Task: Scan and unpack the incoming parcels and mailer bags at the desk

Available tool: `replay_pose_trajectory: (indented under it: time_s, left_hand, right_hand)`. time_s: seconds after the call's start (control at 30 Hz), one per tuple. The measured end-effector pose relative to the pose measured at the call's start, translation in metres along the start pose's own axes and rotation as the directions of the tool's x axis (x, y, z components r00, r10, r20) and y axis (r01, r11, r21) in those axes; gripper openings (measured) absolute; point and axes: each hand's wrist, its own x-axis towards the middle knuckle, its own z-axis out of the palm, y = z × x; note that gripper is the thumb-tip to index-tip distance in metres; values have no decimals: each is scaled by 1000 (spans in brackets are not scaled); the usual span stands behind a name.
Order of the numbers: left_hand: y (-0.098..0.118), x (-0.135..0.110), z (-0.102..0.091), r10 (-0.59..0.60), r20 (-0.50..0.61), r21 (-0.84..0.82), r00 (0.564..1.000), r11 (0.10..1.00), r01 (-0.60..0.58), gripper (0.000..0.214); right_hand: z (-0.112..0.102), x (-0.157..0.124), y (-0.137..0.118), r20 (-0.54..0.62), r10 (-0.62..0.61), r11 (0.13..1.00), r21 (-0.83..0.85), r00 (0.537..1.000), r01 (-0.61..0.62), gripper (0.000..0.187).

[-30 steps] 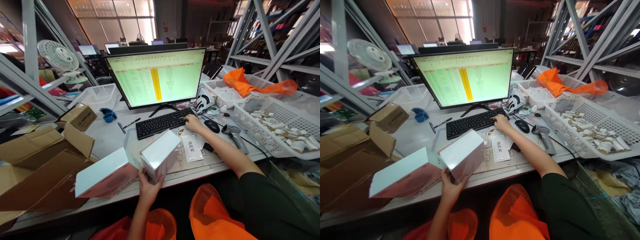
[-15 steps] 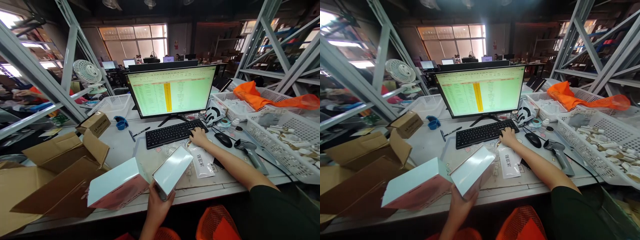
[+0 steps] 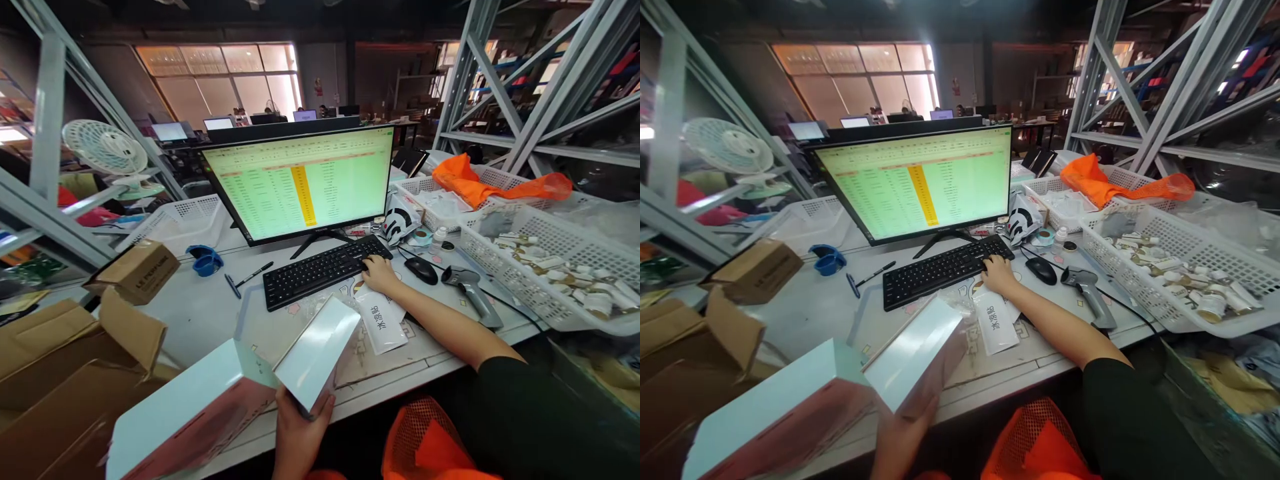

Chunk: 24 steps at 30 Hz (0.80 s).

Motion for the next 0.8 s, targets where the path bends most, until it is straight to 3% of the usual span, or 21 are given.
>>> replay_pose_trajectory:
  time_s: [0.1, 0.23, 0.47, 0.8]
  left_hand:
    - [1, -1, 1, -15, 8, 10, 1000, 1000, 15, 100]
    - [-1, -2, 2, -54, 17, 7, 998, 999, 54, 92]
    - [-14, 2, 1, -18, 77, 18, 997, 1000, 17, 91]
    - [-31, 3, 2, 2, 64, 57, 998, 998, -6, 78]
  right_hand:
    - [4, 2, 2, -10, 24, 1000, 13, 1000, -23, 55]
    - [4, 4, 3, -37, 36, 999, 40, 999, -35, 59]
    - [3, 1, 2, -72, -19, 998, 53, 997, 23, 43]
    - [7, -1, 0, -72, -132, 990, 38, 989, 135, 46]
